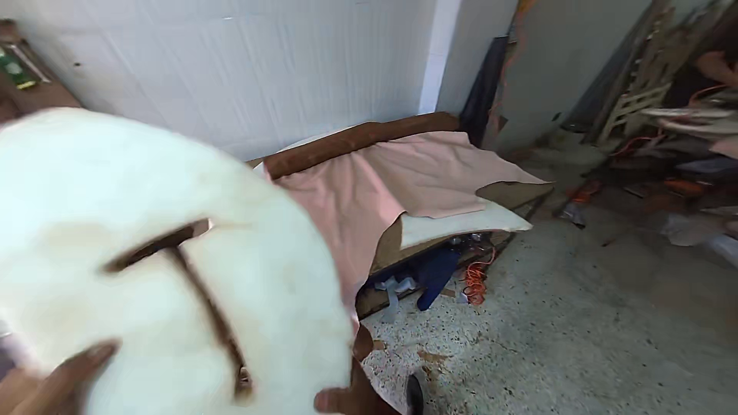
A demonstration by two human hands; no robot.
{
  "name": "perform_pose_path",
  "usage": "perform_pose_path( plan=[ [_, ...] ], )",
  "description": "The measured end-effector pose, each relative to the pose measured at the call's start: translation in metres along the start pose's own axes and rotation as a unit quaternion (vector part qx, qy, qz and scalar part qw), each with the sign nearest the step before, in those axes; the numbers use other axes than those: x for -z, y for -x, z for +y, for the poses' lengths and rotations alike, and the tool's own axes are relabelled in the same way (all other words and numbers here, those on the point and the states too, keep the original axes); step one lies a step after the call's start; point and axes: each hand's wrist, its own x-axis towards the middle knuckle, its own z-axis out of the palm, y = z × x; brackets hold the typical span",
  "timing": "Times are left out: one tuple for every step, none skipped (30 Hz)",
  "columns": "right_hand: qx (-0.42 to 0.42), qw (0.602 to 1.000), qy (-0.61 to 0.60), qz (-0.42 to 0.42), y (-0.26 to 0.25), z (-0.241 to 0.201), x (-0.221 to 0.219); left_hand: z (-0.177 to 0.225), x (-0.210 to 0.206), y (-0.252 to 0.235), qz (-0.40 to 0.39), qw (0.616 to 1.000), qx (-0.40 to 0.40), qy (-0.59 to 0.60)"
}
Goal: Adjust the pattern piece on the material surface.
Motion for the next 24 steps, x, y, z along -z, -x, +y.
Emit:
perform_pose_path(
  plan=[
    [0.03, 0.997, -0.008, 0.075, 0.003, -0.017, 0.021, -0.013, -0.033, -0.032, -0.03, 0.999, -0.001, -0.037],
    [0.048, 0.987, -0.001, 0.154, 0.004, -0.037, 0.044, -0.027, -0.064, -0.059, -0.058, 0.995, -0.024, -0.073],
    [0.058, 0.973, 0.01, 0.225, 0.003, -0.058, 0.069, -0.035, -0.092, -0.079, -0.087, 0.988, -0.05, -0.114],
    [0.067, 0.958, 0.025, 0.279, 0.001, -0.077, 0.096, -0.042, -0.117, -0.092, -0.105, 0.98, -0.071, -0.15],
    [0.08, 0.946, 0.037, 0.312, 0.002, -0.092, 0.127, -0.05, -0.138, -0.1, -0.111, 0.975, -0.082, -0.173],
    [0.102, 0.936, 0.038, 0.335, 0.004, -0.104, 0.158, -0.064, -0.156, -0.106, -0.11, 0.973, -0.084, -0.184],
    [0.122, 0.926, 0.039, 0.354, 0.007, -0.119, 0.188, -0.084, -0.17, -0.113, -0.105, 0.973, -0.075, -0.189],
    [0.141, 0.915, 0.04, 0.376, 0.01, -0.134, 0.216, -0.109, -0.181, -0.12, -0.102, 0.976, -0.047, -0.188],
    [0.156, 0.902, 0.045, 0.399, 0.014, -0.149, 0.242, -0.138, -0.189, -0.125, -0.097, 0.978, 0.001, -0.182],
    [0.165, 0.89, 0.053, 0.422, 0.017, -0.163, 0.267, -0.168, -0.194, -0.126, -0.087, 0.98, 0.07, -0.163],
    [0.174, 0.879, 0.06, 0.44, 0.019, -0.176, 0.29, -0.198, -0.198, -0.124, -0.067, 0.979, 0.144, -0.129],
    [0.188, 0.869, 0.065, 0.452, 0.018, -0.188, 0.312, -0.226, -0.205, -0.122, -0.039, 0.973, 0.207, -0.095],
    [0.204, 0.864, 0.068, 0.456, 0.014, -0.197, 0.332, -0.25, -0.215, -0.121, -0.01, 0.966, 0.249, -0.071],
    [0.219, 0.86, 0.069, 0.456, 0.007, -0.204, 0.349, -0.271, -0.228, -0.122, 0.01, 0.958, 0.278, -0.063],
    [0.237, 0.856, 0.067, 0.455, 0.0, -0.21, 0.363, -0.292, -0.243, -0.127, 0.014, 0.952, 0.297, -0.078],
    [0.251, 0.849, 0.066, 0.461, -0.009, -0.215, 0.374, -0.311, -0.259, -0.133, 0.001, 0.945, 0.307, -0.109],
    [0.264, 0.843, 0.064, 0.465, -0.016, -0.222, 0.382, -0.327, -0.276, -0.14, -0.015, 0.937, 0.311, -0.156],
    [0.276, 0.837, 0.064, 0.468, -0.024, -0.229, 0.387, -0.338, -0.291, -0.146, -0.025, 0.925, 0.316, -0.208],
    [0.284, 0.834, 0.066, 0.468, -0.034, -0.235, 0.389, -0.349, -0.302, -0.154, -0.019, 0.912, 0.319, -0.257],
    [0.289, 0.834, 0.066, 0.465, -0.045, -0.24, 0.391, -0.356, -0.309, -0.164, -0.013, 0.9, 0.324, -0.291],
    [0.295, 0.836, 0.063, 0.459, -0.056, -0.243, 0.393, -0.36, -0.313, -0.175, -0.014, 0.89, 0.33, -0.314],
    [0.3, 0.837, 0.059, 0.454, -0.066, -0.245, 0.394, -0.362, -0.315, -0.186, -0.026, 0.887, 0.336, -0.315],
    [0.304, 0.838, 0.057, 0.449, -0.076, -0.248, 0.394, -0.363, -0.315, -0.193, -0.037, 0.895, 0.34, -0.286],
    [0.306, 0.84, 0.055, 0.444, -0.088, -0.25, 0.393, -0.364, -0.312, -0.196, -0.036, 0.909, 0.34, -0.238]
  ],
)
